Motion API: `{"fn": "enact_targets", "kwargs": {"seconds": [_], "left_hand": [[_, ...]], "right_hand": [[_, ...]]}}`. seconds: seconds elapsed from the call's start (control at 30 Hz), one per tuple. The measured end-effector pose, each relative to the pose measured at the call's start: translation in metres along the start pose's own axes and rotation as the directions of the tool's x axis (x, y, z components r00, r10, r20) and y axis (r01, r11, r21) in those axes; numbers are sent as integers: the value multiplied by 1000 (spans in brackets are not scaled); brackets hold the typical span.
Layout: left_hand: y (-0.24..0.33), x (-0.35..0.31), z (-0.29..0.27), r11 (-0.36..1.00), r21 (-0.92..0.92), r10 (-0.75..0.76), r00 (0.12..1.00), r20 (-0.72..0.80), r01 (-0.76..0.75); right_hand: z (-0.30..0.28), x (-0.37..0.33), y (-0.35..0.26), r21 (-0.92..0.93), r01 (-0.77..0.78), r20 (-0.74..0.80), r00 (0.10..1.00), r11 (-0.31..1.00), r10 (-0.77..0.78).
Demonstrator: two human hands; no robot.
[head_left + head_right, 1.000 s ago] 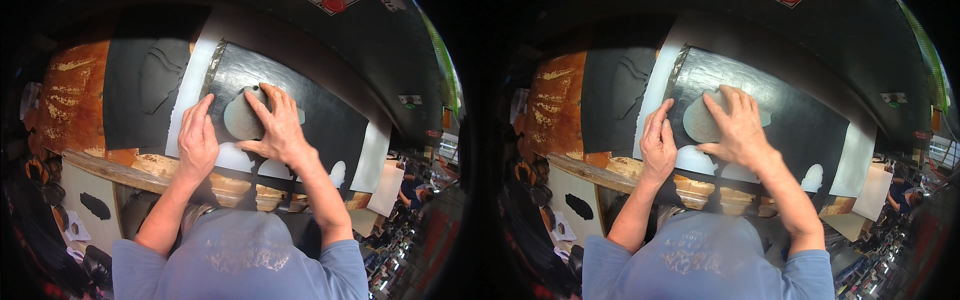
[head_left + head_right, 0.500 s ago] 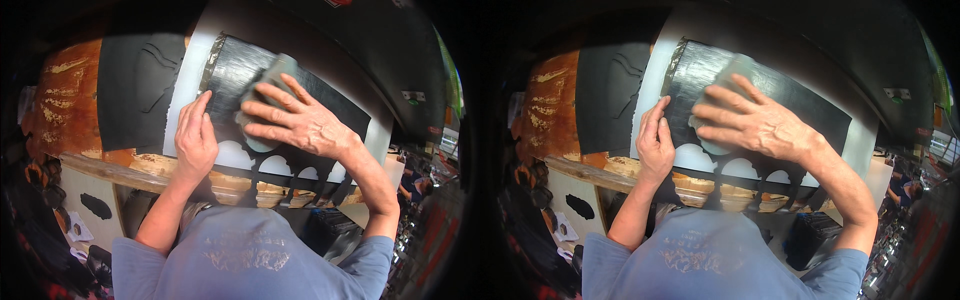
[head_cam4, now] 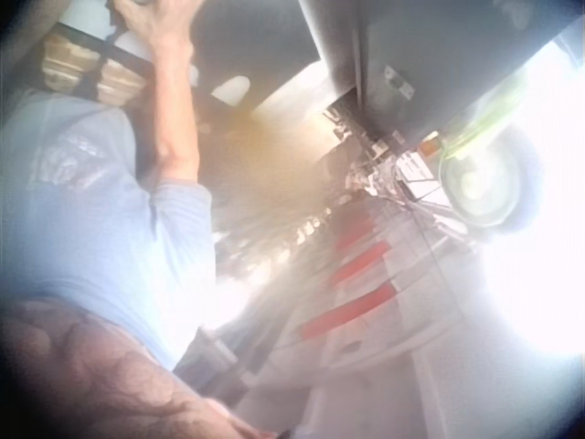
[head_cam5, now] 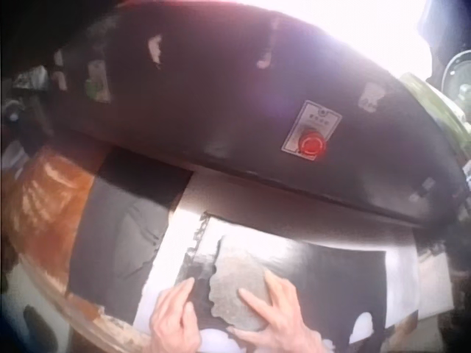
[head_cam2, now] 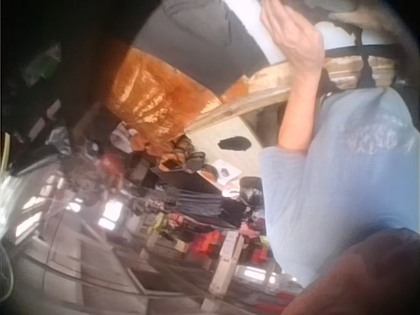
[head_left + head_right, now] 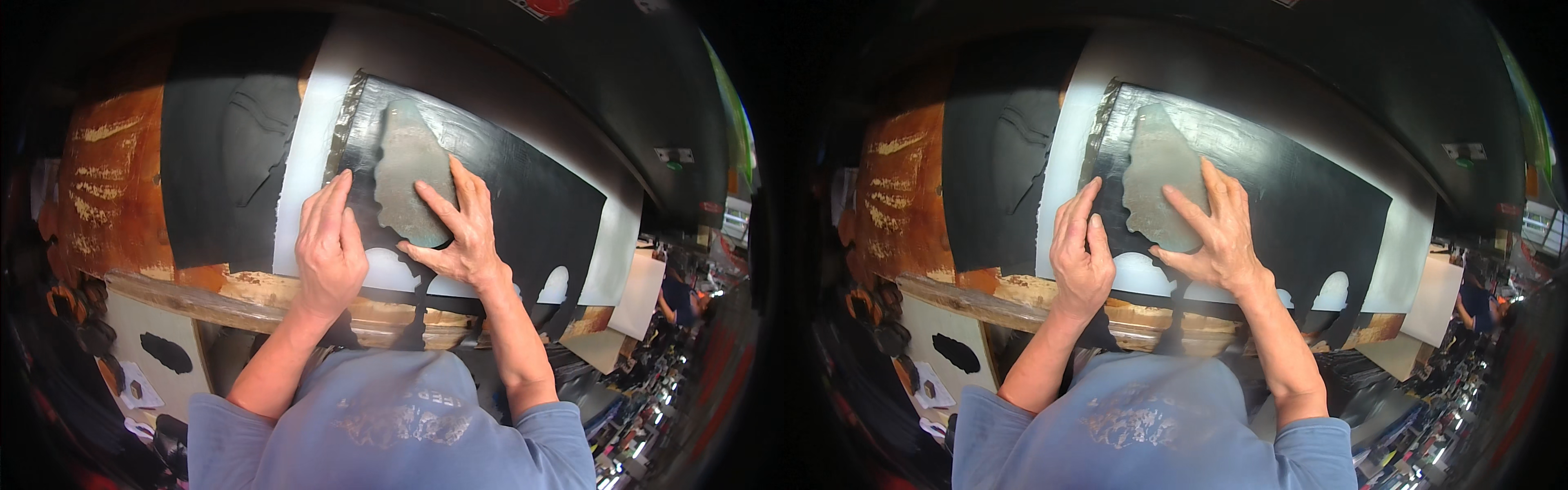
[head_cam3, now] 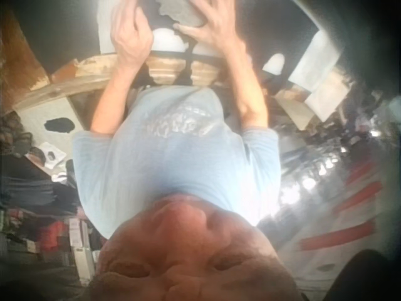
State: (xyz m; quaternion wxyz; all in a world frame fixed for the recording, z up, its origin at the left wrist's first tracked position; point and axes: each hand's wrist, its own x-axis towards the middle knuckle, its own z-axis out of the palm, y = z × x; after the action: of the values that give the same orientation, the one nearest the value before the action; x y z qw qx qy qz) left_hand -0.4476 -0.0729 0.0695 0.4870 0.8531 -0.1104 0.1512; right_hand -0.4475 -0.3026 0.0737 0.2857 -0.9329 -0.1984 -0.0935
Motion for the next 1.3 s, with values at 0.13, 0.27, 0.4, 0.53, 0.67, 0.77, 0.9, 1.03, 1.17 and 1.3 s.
{"fn": "enact_targets", "kwargs": {"seconds": [0.13, 0.27, 0.4, 0.53, 0.67, 0.77, 0.9, 1.03, 1.17, 1.3], "left_hand": [[3, -4, -1, 996, 21, -91, 994, 56, 90], [1, -5, 4, 998, 39, -54, 998, 34, 53], [1, -8, -1, 996, -68, -63, 997, 46, 66], [21, -43, -29, 989, -94, -105, 992, 71, 112], [49, -105, -34, 969, -211, -32, 913, 406, 127], [49, -130, -13, 984, -36, 179, 922, 344, -177], [36, -137, 7, 956, 174, 180, 941, 287, -236], [32, -135, 9, 953, 183, 209, 960, 186, -243], [33, -136, 12, 947, 195, 230, 961, 152, -257], [31, -135, 16, 962, 181, 182, 976, 123, -202]], "right_hand": [[-5, 2, 7, -44, 45, 79, 996, 998, -41], [-3, 12, 11, 42, 119, 3, 993, 992, -119], [-17, -1, 7, 18, 63, -8, 998, 998, -63], [-51, -70, 2, -275, -391, -218, 915, 879, 339], [-50, -103, 16, -421, -406, -106, 910, 811, 400], [-42, -86, 38, -389, -330, -104, 943, 860, 315], [-51, -76, 44, -112, -263, -157, 957, 958, 244], [-119, -117, 35, 94, -240, -738, 634, 966, 229], [-218, -137, 71, 92, -293, -927, 325, 952, 190], [-217, -172, 76, 157, -394, -835, 438, 906, 334]]}}
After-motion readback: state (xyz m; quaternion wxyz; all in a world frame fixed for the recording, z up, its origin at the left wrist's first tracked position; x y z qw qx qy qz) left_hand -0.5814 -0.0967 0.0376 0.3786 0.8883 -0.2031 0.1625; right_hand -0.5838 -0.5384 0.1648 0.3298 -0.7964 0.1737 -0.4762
